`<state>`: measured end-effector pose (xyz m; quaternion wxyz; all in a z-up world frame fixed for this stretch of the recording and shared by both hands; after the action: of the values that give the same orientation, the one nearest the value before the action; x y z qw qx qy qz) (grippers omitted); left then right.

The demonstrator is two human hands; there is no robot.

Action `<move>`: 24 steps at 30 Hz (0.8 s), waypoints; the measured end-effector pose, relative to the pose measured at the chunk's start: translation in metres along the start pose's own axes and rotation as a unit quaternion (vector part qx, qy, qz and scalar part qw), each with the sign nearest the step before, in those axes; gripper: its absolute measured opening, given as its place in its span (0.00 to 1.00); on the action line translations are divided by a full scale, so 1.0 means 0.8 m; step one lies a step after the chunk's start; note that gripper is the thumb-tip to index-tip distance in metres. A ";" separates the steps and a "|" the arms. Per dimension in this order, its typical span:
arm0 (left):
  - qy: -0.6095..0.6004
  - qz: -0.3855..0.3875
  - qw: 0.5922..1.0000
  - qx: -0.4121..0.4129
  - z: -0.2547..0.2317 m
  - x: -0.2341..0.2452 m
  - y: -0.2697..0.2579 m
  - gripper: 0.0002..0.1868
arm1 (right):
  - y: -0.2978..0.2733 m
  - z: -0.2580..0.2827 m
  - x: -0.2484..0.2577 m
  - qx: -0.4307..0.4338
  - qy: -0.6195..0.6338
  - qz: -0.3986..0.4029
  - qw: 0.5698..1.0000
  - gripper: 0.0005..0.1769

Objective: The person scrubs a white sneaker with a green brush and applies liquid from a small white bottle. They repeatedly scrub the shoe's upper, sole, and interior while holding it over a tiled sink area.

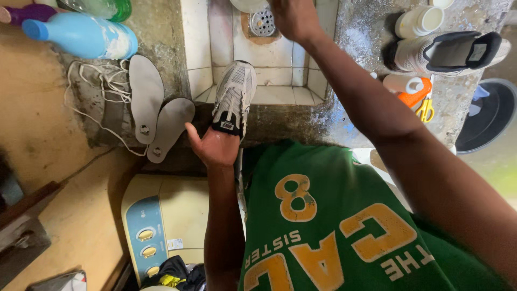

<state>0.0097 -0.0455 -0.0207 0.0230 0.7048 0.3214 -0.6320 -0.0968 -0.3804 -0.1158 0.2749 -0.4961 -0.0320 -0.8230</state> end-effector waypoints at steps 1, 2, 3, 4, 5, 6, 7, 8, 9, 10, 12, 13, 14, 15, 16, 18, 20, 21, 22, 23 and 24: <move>0.003 0.004 1.000 0.002 0.000 0.001 0.003 0.59 | -0.035 0.011 0.024 -0.012 0.078 -0.030 0.996 0.10; 0.007 0.008 1.000 0.004 0.001 0.003 0.005 0.60 | -0.071 0.031 0.046 0.020 0.164 -0.012 0.986 0.12; -0.002 0.003 1.000 0.009 0.002 0.005 0.008 0.60 | -0.109 0.052 0.071 0.049 0.250 0.005 0.967 0.20; -0.010 -0.002 1.000 0.014 0.004 0.007 0.011 0.60 | -0.141 0.059 0.081 -0.087 0.266 0.117 0.953 0.21; -0.017 -0.011 1.000 0.019 0.003 0.010 0.011 0.61 | -0.181 0.072 0.081 -0.218 0.275 0.231 0.908 0.23; -0.027 -0.004 0.999 0.027 0.003 0.012 0.010 0.62 | -0.213 0.105 0.094 -0.094 0.294 0.207 0.928 0.25; -0.036 0.005 0.999 0.038 0.002 0.012 0.014 0.62 | -0.243 0.133 0.105 0.031 0.310 0.178 0.933 0.26; -0.045 0.015 0.998 0.049 0.003 0.011 0.013 0.63 | -0.270 0.153 0.113 0.157 0.320 0.147 0.923 0.28; -0.026 0.032 0.998 0.046 0.001 0.011 0.011 0.64 | -0.287 0.165 0.117 0.280 0.323 0.111 0.897 0.30; -0.008 0.049 0.998 0.044 0.000 0.009 0.006 0.65 | -0.287 0.167 0.097 0.249 0.219 0.149 0.932 0.30; 0.013 0.069 0.996 0.052 0.000 0.009 0.009 0.67 | -0.279 0.160 0.055 0.180 0.004 0.220 0.959 0.30; 0.014 0.064 0.996 0.059 0.000 0.013 0.011 0.67 | -0.275 0.150 0.051 0.145 -0.021 0.186 0.972 0.32; 0.015 0.059 0.996 0.066 -0.001 0.017 0.013 0.68 | -0.272 0.141 0.049 0.110 -0.047 0.152 0.981 0.34; -0.036 0.058 0.996 0.062 -0.001 0.019 0.011 0.66 | -0.269 0.135 0.047 0.083 -0.072 0.121 0.987 0.38; -0.087 0.057 0.993 0.057 -0.001 0.020 0.009 0.64 | -0.282 0.142 0.041 0.128 -0.065 0.133 0.981 0.38; -0.105 0.044 0.992 0.062 -0.002 0.021 0.020 0.64 | -0.308 0.155 0.032 0.200 -0.053 0.136 0.969 0.38; -0.044 -0.002 0.997 0.057 0.000 0.025 0.017 0.68 | -0.275 0.119 0.033 0.125 -0.135 0.173 0.968 0.39; -0.022 0.003 0.998 0.058 0.002 0.025 0.018 0.68 | -0.266 0.106 0.033 0.090 -0.175 0.194 0.961 0.39; 0.001 0.008 0.998 0.059 0.004 0.026 0.023 0.68 | -0.272 0.110 0.033 0.107 -0.129 0.165 0.972 0.39; 0.023 0.013 0.998 0.059 0.004 0.029 0.024 0.68 | -0.280 0.116 0.034 0.126 -0.084 0.138 0.979 0.38; 0.032 0.016 0.998 0.056 0.001 0.033 0.017 0.68 | -0.287 0.121 0.036 0.143 -0.037 0.110 0.983 0.38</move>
<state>0.0156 -0.0457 -0.0499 -0.0168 0.7298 0.2748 -0.6258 -0.1412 -0.1666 0.0079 0.4302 -0.4824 -0.1051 -0.7558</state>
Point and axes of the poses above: each hand's wrist, its own y-axis towards the middle knuckle, its own x-axis out of the back of the hand, z = x × y, the point moved 4 cm from there along y, towards the middle knuckle, and after that the axes turned 15 degrees about -x, right-handed, at the moved point
